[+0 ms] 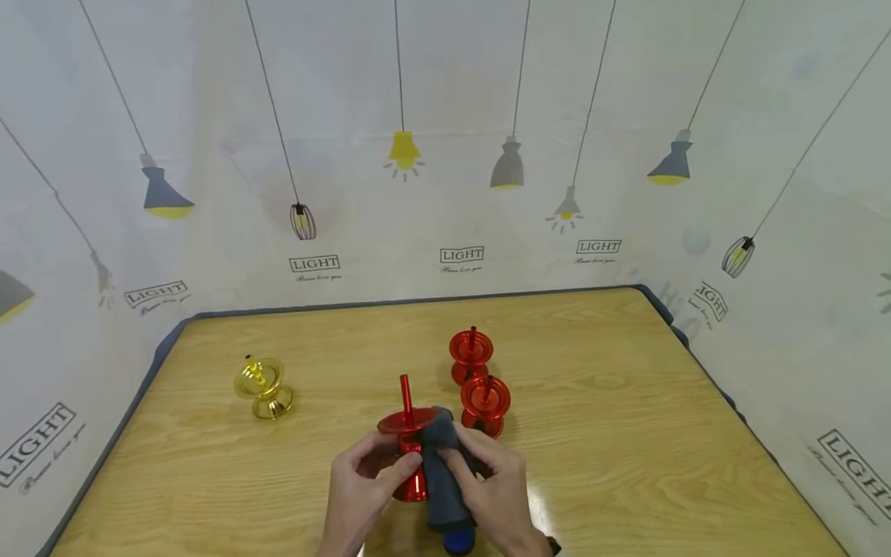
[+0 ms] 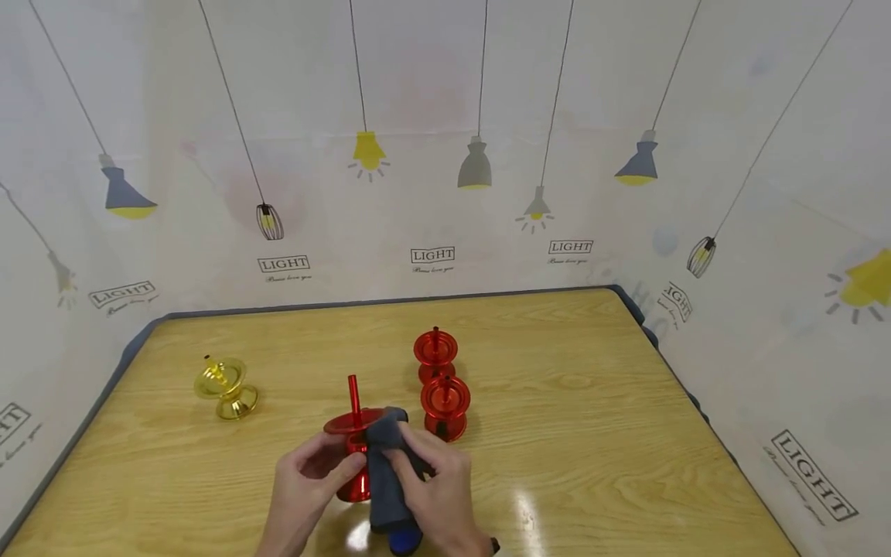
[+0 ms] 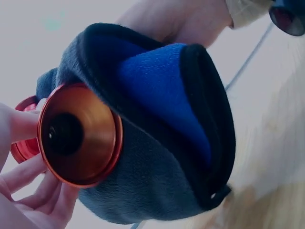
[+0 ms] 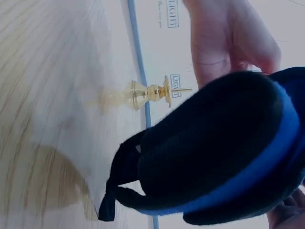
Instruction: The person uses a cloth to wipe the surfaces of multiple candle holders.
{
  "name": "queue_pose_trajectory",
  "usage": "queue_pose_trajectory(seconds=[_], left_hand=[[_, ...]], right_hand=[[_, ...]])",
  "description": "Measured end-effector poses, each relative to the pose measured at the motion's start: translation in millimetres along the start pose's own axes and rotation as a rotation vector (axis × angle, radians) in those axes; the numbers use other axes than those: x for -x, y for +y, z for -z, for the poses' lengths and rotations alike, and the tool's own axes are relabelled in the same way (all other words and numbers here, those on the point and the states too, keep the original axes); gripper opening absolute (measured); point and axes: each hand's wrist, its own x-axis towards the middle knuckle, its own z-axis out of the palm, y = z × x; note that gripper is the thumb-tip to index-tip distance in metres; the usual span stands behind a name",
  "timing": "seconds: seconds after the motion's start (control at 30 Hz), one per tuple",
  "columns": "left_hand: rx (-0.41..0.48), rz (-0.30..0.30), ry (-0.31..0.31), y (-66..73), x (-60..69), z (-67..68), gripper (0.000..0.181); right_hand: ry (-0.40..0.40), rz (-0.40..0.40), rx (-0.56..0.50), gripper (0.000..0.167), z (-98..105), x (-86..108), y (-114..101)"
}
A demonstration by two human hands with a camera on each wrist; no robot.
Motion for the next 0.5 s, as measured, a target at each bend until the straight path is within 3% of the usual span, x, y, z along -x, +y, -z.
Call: queue_pose_trajectory(seconds=[0.13,0.3,0.5], left_hand=[[0.062,0.018,-0.032,0.5,2.2,3.3,0.025],[0.106,-0.005,-0.065,-2.1,3.2,5.7,0.020],[0.050,0.014,-0.013,-2.1,5.5,5.9,0.026]], right_hand=[[-0.020,-0.100,-0.077,0.033,1.6,-1.4,-2.3],[-0.034,-0.211,-0.122,0.034,3.9,-2.5,-2.4],[-0.022,-0.153,-0.092,0.034,0.2,-0.8,0.8]])
